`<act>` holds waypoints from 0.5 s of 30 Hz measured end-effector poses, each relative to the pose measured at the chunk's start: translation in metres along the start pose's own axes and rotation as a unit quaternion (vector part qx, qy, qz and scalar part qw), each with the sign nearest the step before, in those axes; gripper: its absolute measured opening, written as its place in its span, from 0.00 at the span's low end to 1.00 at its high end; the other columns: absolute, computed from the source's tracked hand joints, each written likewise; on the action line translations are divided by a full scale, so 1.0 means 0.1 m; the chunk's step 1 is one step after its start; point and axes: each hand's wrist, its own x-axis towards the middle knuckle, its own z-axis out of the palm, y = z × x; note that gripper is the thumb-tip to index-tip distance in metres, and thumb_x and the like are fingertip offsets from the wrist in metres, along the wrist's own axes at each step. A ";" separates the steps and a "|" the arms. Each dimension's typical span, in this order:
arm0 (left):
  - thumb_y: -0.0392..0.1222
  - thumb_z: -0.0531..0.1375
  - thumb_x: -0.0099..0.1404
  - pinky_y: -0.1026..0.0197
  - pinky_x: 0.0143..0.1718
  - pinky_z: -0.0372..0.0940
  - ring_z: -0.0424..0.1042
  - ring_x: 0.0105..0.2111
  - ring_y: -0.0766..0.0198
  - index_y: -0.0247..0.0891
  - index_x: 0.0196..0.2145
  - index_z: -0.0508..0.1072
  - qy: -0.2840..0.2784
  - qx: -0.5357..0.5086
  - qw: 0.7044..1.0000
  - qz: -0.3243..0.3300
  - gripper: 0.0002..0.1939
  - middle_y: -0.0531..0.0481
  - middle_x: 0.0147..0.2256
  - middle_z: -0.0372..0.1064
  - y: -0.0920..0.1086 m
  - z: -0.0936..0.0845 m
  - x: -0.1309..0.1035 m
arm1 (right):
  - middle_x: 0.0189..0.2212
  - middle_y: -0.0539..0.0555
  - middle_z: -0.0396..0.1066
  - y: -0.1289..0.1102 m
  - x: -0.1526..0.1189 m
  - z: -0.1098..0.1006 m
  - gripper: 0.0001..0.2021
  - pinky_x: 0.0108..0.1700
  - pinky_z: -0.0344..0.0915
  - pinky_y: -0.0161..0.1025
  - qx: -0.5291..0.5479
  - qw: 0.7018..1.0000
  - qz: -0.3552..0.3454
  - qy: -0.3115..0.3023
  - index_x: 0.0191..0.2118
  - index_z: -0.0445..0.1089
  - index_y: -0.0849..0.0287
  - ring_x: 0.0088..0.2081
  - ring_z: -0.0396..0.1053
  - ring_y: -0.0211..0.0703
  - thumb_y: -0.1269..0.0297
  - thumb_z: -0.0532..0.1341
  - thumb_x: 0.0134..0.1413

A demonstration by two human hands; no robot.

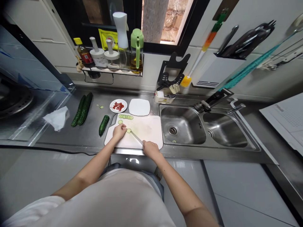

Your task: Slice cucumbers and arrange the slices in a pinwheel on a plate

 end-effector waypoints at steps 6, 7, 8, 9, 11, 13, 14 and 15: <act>0.40 0.62 0.57 0.63 0.35 0.61 0.73 0.36 0.61 0.44 0.37 0.73 -0.014 0.009 1.000 -0.014 0.09 0.53 0.33 0.75 0.04 -0.05 0.01 | 0.43 0.64 0.73 0.04 0.06 -0.08 0.15 0.42 0.62 0.40 -0.006 1.000 -0.014 -0.014 0.50 0.67 0.60 0.46 0.72 0.51 0.64 0.48 0.65; 0.40 0.62 0.57 0.63 0.35 0.61 0.73 0.36 0.61 0.44 0.38 0.73 -0.016 0.009 1.000 -0.016 0.09 0.53 0.33 0.75 0.04 -0.06 0.01 | 0.43 0.64 0.73 0.04 0.07 -0.10 0.15 0.42 0.62 0.40 -0.005 1.000 -0.016 -0.015 0.50 0.67 0.60 0.46 0.72 0.51 0.63 0.48 0.65; 0.40 0.62 0.57 0.64 0.35 0.61 0.73 0.36 0.61 0.44 0.38 0.74 -0.017 0.009 1.000 -0.017 0.09 0.53 0.33 0.75 0.05 -0.06 0.01 | 0.44 0.64 0.73 0.05 0.08 -0.10 0.15 0.42 0.62 0.40 -0.004 1.000 -0.020 -0.014 0.50 0.67 0.60 0.46 0.72 0.51 0.63 0.48 0.66; 0.40 0.62 0.57 0.64 0.35 0.61 0.73 0.36 0.62 0.44 0.38 0.74 -0.018 0.009 1.000 -0.018 0.09 0.53 0.33 0.75 0.05 -0.06 0.01 | 0.44 0.64 0.73 0.05 0.09 -0.11 0.15 0.43 0.62 0.40 -0.002 1.000 -0.023 -0.013 0.50 0.67 0.60 0.46 0.72 0.50 0.63 0.48 0.66; 0.40 0.62 0.57 0.64 0.35 0.61 0.73 0.36 0.62 0.44 0.38 0.74 -0.020 0.009 1.000 -0.017 0.09 0.53 0.33 0.75 0.05 -0.07 0.01 | 0.44 0.64 0.73 0.05 0.12 -0.12 0.15 0.43 0.62 0.39 -0.001 1.000 -0.028 -0.010 0.50 0.67 0.60 0.46 0.72 0.49 0.63 0.48 0.66; 0.40 0.62 0.57 0.63 0.36 0.61 0.73 0.36 0.61 0.44 0.38 0.74 -0.020 0.011 1.000 -0.017 0.09 0.53 0.33 0.75 0.05 -0.06 0.01 | 0.44 0.63 0.73 0.05 0.15 -0.13 0.15 0.43 0.62 0.39 -0.001 1.000 -0.031 -0.008 0.50 0.67 0.60 0.46 0.72 0.49 0.64 0.49 0.65; 0.40 0.62 0.57 0.63 0.36 0.61 0.73 0.36 0.61 0.44 0.38 0.74 -0.019 0.012 1.000 -0.017 0.09 0.53 0.33 0.75 0.05 -0.06 0.01 | 0.44 0.63 0.74 0.04 0.17 -0.13 0.15 0.43 0.63 0.39 -0.002 0.999 -0.031 -0.008 0.50 0.67 0.60 0.46 0.72 0.49 0.64 0.49 0.65; 0.40 0.62 0.57 0.63 0.36 0.62 0.73 0.37 0.61 0.44 0.38 0.74 -0.018 0.013 1.000 -0.017 0.09 0.53 0.33 0.75 0.05 -0.06 0.01 | 0.44 0.64 0.74 0.03 0.19 -0.13 0.15 0.43 0.63 0.39 -0.003 0.999 -0.033 -0.008 0.51 0.67 0.60 0.46 0.72 0.49 0.65 0.49 0.65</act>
